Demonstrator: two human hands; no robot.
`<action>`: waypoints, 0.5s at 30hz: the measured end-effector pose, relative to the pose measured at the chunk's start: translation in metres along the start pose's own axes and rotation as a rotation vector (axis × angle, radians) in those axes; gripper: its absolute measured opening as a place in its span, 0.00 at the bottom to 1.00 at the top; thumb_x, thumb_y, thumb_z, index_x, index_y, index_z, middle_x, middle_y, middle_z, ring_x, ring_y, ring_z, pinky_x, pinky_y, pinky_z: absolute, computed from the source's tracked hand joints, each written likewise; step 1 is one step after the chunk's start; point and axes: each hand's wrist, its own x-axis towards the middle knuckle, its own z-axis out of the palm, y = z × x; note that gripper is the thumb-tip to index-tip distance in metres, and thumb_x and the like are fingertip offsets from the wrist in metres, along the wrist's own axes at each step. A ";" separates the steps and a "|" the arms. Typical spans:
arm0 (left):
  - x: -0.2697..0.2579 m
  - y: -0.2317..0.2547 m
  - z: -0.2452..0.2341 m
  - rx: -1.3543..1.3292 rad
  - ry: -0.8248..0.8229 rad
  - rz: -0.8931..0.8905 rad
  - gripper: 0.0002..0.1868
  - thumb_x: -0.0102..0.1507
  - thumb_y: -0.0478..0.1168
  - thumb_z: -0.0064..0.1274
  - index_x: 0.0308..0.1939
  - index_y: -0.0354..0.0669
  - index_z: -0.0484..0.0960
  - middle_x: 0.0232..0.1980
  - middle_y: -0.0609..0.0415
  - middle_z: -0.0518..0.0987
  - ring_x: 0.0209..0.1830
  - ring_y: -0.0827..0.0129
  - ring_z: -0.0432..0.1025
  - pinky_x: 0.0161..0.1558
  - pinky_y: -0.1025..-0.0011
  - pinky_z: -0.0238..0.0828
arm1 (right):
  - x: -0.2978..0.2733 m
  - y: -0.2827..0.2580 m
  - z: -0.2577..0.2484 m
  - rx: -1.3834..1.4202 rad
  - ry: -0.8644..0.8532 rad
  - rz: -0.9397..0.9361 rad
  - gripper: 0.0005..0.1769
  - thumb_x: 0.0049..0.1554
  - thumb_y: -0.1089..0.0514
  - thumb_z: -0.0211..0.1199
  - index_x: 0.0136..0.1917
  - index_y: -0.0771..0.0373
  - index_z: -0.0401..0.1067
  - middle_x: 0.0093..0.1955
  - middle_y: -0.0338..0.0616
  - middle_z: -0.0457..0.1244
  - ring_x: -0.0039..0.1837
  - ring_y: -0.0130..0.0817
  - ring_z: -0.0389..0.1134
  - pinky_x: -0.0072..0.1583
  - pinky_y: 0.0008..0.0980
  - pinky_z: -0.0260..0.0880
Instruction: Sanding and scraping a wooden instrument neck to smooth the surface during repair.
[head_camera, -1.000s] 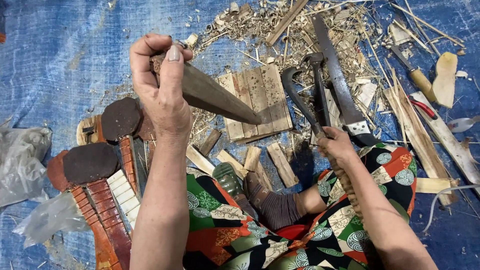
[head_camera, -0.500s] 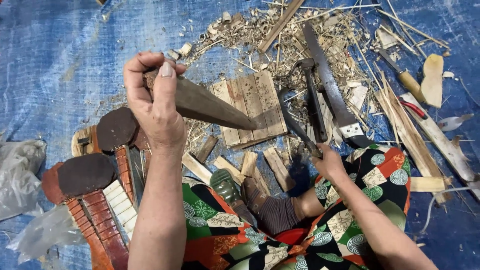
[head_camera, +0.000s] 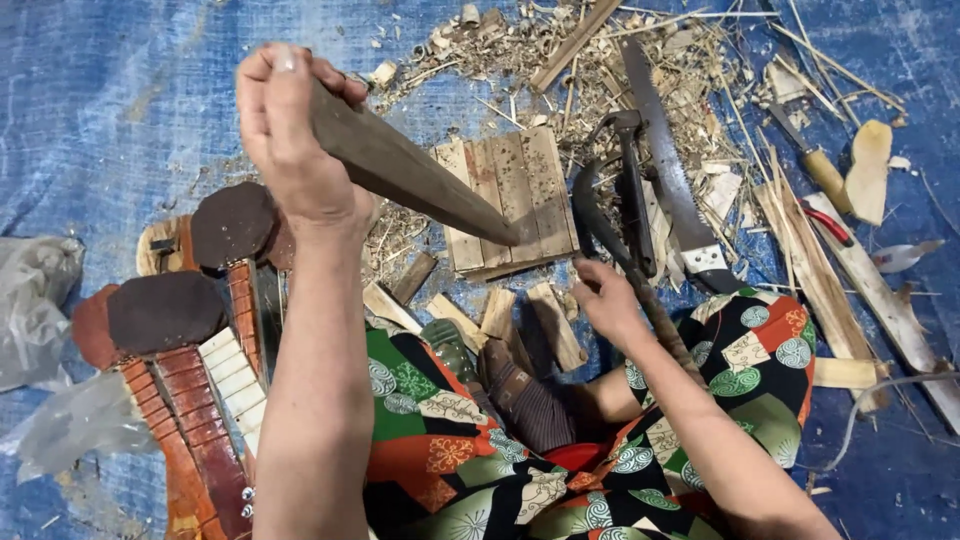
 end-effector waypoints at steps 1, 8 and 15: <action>0.003 0.005 -0.002 0.003 0.026 -0.038 0.15 0.66 0.50 0.53 0.47 0.45 0.74 0.39 0.53 0.74 0.39 0.65 0.73 0.47 0.67 0.70 | 0.002 0.000 0.005 0.272 -0.028 0.027 0.27 0.57 0.60 0.59 0.70 0.63 0.68 0.65 0.49 0.67 0.65 0.40 0.69 0.64 0.34 0.68; 0.007 0.037 -0.042 -0.231 0.144 -0.206 0.17 0.57 0.53 0.64 0.42 0.51 0.79 0.40 0.53 0.76 0.43 0.62 0.75 0.48 0.59 0.74 | -0.011 -0.058 -0.045 0.366 -0.098 -0.050 0.33 0.59 0.61 0.56 0.77 0.63 0.57 0.79 0.50 0.55 0.79 0.43 0.55 0.75 0.41 0.56; 0.014 0.034 -0.081 -0.311 0.074 -0.214 0.24 0.54 0.61 0.71 0.43 0.52 0.86 0.41 0.57 0.81 0.47 0.66 0.79 0.53 0.54 0.76 | -0.039 -0.069 -0.076 0.627 -0.418 -0.054 0.33 0.52 0.71 0.64 0.71 0.63 0.69 0.64 0.50 0.70 0.59 0.37 0.72 0.60 0.31 0.72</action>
